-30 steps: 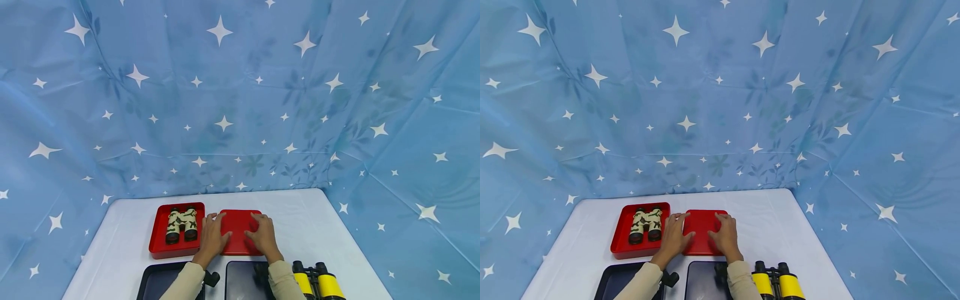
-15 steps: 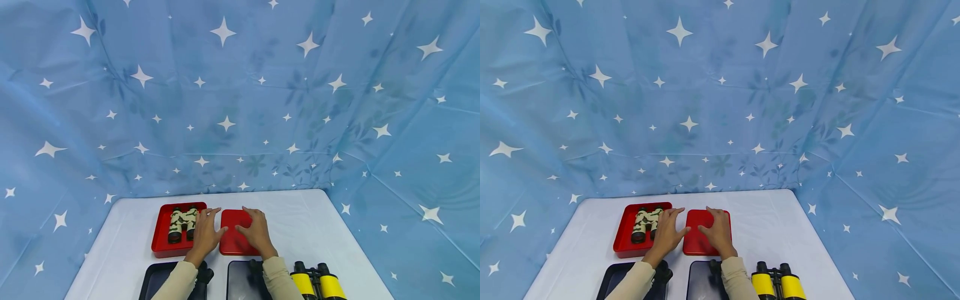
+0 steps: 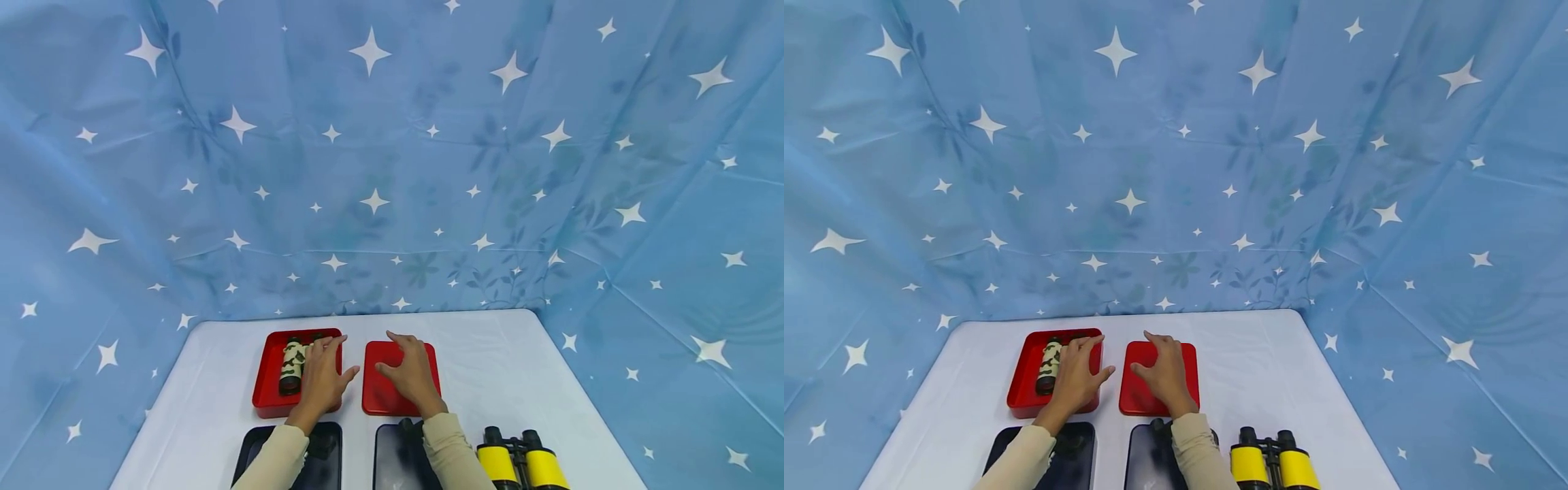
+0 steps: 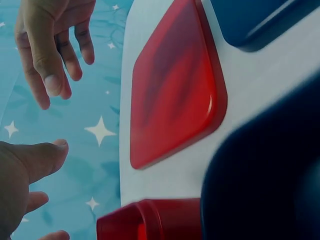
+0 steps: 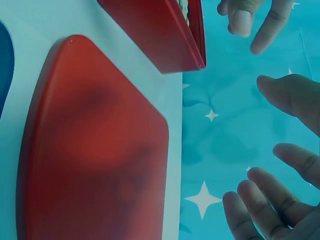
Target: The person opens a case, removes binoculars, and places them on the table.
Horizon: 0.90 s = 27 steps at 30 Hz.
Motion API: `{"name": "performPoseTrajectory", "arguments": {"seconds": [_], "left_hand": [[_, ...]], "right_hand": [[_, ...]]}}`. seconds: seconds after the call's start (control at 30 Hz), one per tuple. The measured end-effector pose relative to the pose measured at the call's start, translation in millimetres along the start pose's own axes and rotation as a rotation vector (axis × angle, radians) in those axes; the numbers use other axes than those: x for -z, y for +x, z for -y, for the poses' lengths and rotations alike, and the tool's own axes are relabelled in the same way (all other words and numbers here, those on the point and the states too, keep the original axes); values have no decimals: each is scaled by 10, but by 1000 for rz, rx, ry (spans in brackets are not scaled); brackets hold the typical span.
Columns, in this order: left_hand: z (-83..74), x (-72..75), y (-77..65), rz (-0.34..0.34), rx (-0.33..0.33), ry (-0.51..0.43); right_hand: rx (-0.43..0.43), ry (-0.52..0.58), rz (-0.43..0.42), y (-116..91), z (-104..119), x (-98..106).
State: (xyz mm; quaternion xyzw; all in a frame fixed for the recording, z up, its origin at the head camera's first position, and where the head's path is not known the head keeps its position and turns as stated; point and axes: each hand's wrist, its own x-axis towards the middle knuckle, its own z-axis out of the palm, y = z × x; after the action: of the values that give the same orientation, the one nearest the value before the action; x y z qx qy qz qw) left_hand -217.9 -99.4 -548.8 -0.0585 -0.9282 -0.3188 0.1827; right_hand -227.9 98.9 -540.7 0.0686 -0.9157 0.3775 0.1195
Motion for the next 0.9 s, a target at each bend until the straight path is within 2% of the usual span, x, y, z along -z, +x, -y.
{"name": "performPoseTrajectory", "arguments": {"seconds": [0.6, 0.9], "left_hand": [[283, 277, 45, 35, 118, -2], [416, 408, 63, 47, 144, -10]], "right_hand": [[74, 48, 53, 92, 216, -122], [106, 72, 92, 119, 339, -186]]}}
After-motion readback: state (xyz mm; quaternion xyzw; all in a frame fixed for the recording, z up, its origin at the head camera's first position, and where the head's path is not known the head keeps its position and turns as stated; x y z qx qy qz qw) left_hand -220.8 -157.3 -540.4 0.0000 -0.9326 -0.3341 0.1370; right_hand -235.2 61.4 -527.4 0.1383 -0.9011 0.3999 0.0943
